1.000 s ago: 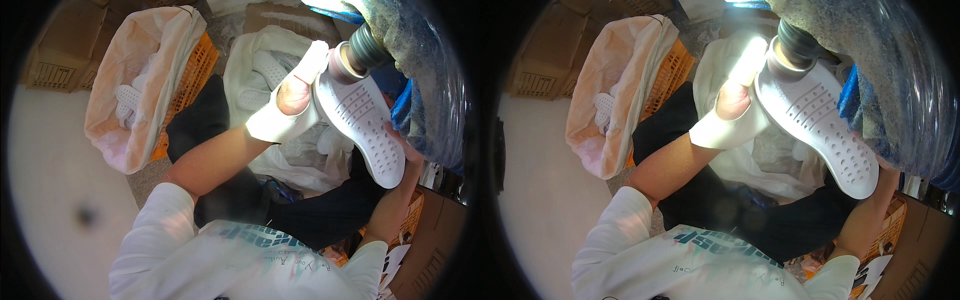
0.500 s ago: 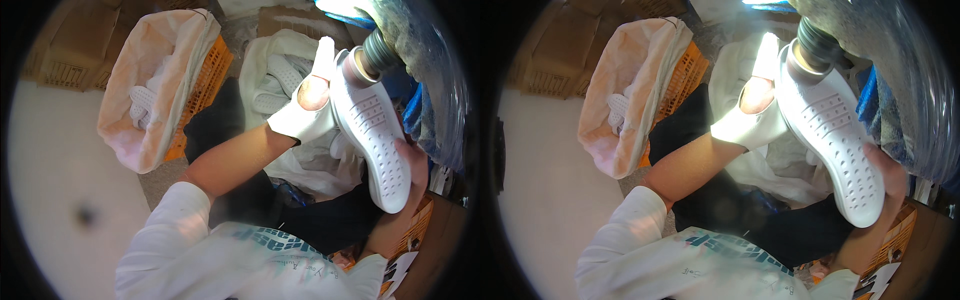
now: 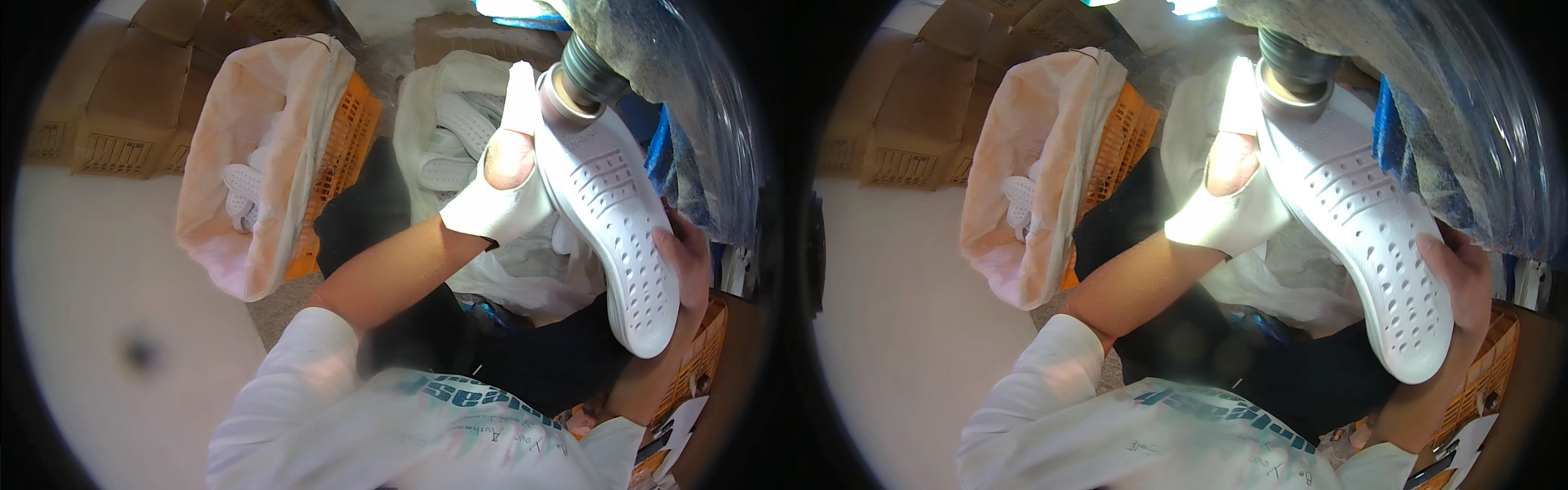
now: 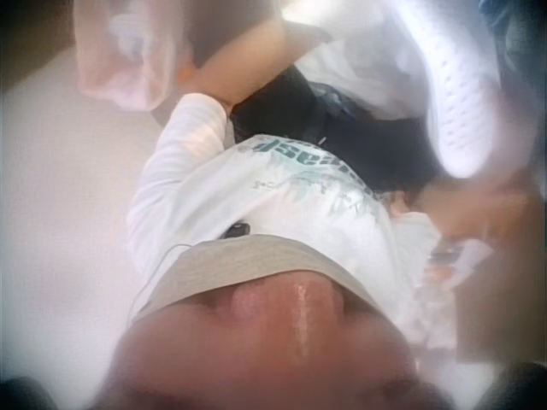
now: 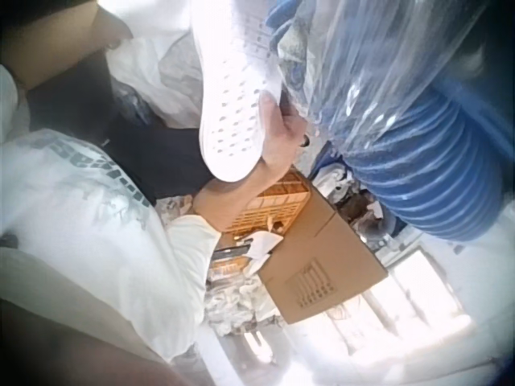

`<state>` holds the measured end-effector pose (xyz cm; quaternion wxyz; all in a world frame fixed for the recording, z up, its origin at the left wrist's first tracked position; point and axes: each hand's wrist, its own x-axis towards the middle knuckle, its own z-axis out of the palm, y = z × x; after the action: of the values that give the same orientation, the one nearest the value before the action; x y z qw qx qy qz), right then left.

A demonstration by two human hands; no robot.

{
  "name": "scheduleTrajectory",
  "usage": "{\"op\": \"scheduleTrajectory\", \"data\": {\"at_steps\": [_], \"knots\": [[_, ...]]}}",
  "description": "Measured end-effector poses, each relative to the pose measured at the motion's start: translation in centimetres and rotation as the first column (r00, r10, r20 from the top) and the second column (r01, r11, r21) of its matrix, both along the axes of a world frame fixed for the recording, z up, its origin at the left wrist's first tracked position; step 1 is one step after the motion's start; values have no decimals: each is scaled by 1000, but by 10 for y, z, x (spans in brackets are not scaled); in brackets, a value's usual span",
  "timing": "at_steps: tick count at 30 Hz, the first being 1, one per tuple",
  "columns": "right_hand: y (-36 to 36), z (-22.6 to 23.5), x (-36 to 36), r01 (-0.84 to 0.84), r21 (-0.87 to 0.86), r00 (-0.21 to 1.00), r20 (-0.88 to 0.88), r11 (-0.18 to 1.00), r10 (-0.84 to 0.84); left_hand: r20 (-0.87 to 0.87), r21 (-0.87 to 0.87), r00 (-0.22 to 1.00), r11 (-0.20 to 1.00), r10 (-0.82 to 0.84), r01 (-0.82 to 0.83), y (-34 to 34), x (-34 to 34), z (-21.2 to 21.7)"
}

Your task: The person sits on the floor and repeatedly rubs the soles of white slip-on shoes against a rotating buffing wheel. They handle the shoes one at a time, turning them to contact different areas of the wheel, and place finished shoes into a nearby basket.

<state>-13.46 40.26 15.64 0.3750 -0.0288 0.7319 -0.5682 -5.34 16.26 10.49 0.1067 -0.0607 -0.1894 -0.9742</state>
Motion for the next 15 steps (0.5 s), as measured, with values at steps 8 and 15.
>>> {"op": "scheduleTrajectory", "data": {"at_steps": [8,15], "knots": [[-26,-18,31,156,-391,977,-76,907,-201,-13,-1,1000,1000,-15,15,-6,-3,-3],[-49,-23,26,206,-405,974,172,891,-147,-22,-132,989,980,149,-151,-10,-1,-12]]}}
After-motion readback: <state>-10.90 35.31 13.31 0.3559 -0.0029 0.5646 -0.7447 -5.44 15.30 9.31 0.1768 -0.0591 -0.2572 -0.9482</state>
